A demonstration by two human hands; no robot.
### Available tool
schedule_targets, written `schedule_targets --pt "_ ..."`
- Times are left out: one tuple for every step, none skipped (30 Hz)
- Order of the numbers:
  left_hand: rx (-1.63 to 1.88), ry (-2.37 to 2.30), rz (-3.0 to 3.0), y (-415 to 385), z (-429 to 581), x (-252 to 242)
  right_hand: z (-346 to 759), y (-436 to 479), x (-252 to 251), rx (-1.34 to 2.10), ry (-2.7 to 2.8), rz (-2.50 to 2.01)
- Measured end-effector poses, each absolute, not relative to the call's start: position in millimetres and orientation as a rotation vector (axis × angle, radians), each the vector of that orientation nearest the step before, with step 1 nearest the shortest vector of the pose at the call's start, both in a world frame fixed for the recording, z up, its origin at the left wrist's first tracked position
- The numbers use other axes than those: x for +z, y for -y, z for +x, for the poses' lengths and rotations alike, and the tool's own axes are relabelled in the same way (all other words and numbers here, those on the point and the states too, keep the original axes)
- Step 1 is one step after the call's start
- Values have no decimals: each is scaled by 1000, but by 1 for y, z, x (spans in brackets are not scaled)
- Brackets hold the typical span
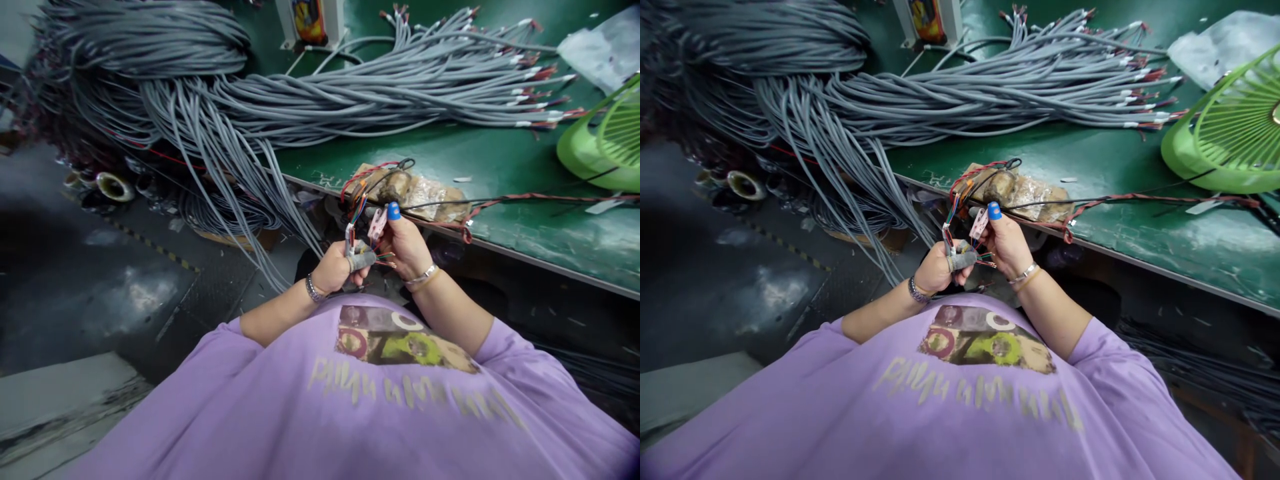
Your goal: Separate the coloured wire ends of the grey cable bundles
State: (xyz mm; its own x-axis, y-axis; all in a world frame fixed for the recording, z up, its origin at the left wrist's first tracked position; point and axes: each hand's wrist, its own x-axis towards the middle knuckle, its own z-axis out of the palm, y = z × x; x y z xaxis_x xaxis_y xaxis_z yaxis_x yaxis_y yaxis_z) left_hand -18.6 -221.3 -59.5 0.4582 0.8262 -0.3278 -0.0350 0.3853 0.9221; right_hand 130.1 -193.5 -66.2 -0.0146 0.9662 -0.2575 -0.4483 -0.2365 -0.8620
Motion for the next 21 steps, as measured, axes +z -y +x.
schedule_targets --pt "664 -943 1034 221 -19 -60 130 193 -67 1534 685 -1051" --pt "665 -944 1036 222 -19 -60 130 193 -68 1529 678 -1047" --pt "666 -944 1038 222 -18 -60 130 193 -68 1523 678 -1042" --pt "667 -946 1039 222 -18 -60 131 193 -69 1519 685 -1040" --pt "666 -951 1037 222 -18 -59 131 193 -69 1516 699 -1043" --pt "665 -959 1035 222 -18 -59 131 193 -69 1513 716 -1049" --pt "664 -966 1031 221 -18 -59 131 193 -69 1512 732 -1057" --pt "664 -972 1027 221 -17 -59 131 193 -69 1515 743 -1065" --pt "664 -976 1022 221 -17 -59 130 194 -68 1520 747 -1071" --pt "667 -975 1020 221 -17 -59 130 194 -67 1528 743 -1073" --pt "671 -972 1019 221 -16 -59 130 194 -66 1541 735 -1071" --pt "675 -969 1021 221 -16 -59 130 195 -66 1560 723 -1067" --pt "679 -967 1024 221 -16 -59 130 195 -66 1584 710 -1060" --pt "683 -966 1028 222 -17 -59 131 195 -66 1609 694 -1051" --pt "686 -964 1030 222 -17 -59 132 196 -66 1636 675 -1039" --pt "691 -963 1032 223 -17 -58 133 197 -66 1663 657 -1029" --pt "695 -960 1031 224 -18 -57 134 198 -67 1685 641 -1023" --pt "698 -957 1031 226 -18 -57 135 198 -67 1702 632 -1020" --pt "700 -954 1031 227 -19 -56 136 199 -67 1717 630 -1020" --pt "701 -954 1032 229 -20 -55 137 200 -67 1731 638 -1020" --pt "703 -960 1032 231 -20 -54 138 201 -66 1743 651 -1019"
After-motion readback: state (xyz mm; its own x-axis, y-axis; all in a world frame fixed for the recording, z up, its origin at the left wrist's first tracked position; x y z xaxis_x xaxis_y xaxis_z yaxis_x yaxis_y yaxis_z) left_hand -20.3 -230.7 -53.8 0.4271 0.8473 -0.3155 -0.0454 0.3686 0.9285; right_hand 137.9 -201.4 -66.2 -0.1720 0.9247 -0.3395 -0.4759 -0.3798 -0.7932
